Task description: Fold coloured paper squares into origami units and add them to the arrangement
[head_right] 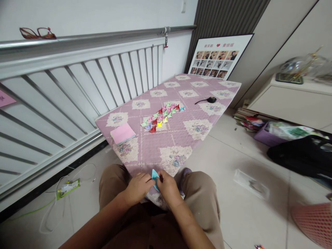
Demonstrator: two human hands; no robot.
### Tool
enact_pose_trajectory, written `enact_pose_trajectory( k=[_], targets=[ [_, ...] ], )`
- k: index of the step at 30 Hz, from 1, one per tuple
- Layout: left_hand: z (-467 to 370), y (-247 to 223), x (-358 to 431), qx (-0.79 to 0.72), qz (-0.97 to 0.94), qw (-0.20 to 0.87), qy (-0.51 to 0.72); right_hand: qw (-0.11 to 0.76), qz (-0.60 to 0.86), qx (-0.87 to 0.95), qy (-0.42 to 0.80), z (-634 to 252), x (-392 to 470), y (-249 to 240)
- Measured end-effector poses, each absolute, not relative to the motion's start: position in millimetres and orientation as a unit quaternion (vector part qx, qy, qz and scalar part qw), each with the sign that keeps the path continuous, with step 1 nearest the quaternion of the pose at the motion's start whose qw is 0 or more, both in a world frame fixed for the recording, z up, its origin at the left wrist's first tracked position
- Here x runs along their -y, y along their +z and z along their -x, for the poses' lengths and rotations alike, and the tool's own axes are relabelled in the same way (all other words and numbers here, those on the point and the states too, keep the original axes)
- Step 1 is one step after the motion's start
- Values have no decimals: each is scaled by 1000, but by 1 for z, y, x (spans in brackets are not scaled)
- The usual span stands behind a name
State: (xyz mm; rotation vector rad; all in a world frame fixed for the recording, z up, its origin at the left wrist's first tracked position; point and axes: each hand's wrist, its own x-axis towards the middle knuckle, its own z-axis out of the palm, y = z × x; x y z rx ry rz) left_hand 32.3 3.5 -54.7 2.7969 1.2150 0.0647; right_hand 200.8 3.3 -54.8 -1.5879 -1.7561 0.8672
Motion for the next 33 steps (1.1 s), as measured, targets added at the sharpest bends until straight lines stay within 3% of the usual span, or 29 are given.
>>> enact_pose_trajectory(
  k=[7, 19, 26, 33],
  targets=[
    [-31, -43, -2, -360, -931, 55, 21, 276, 545, 692, 385, -205, -7, -50],
    [-35, -26, -5, -386, -915, 117, -23, 230, 571, 691, 378, -206, -2, -47],
    [-31, -25, -12, -410, -859, 299, 71, 281, 506, 681, 449, -215, 4, -30],
    [-22, -24, -17, -431, -744, 493, 133, 241, 460, 654, 550, -225, 13, -19]
  ],
)
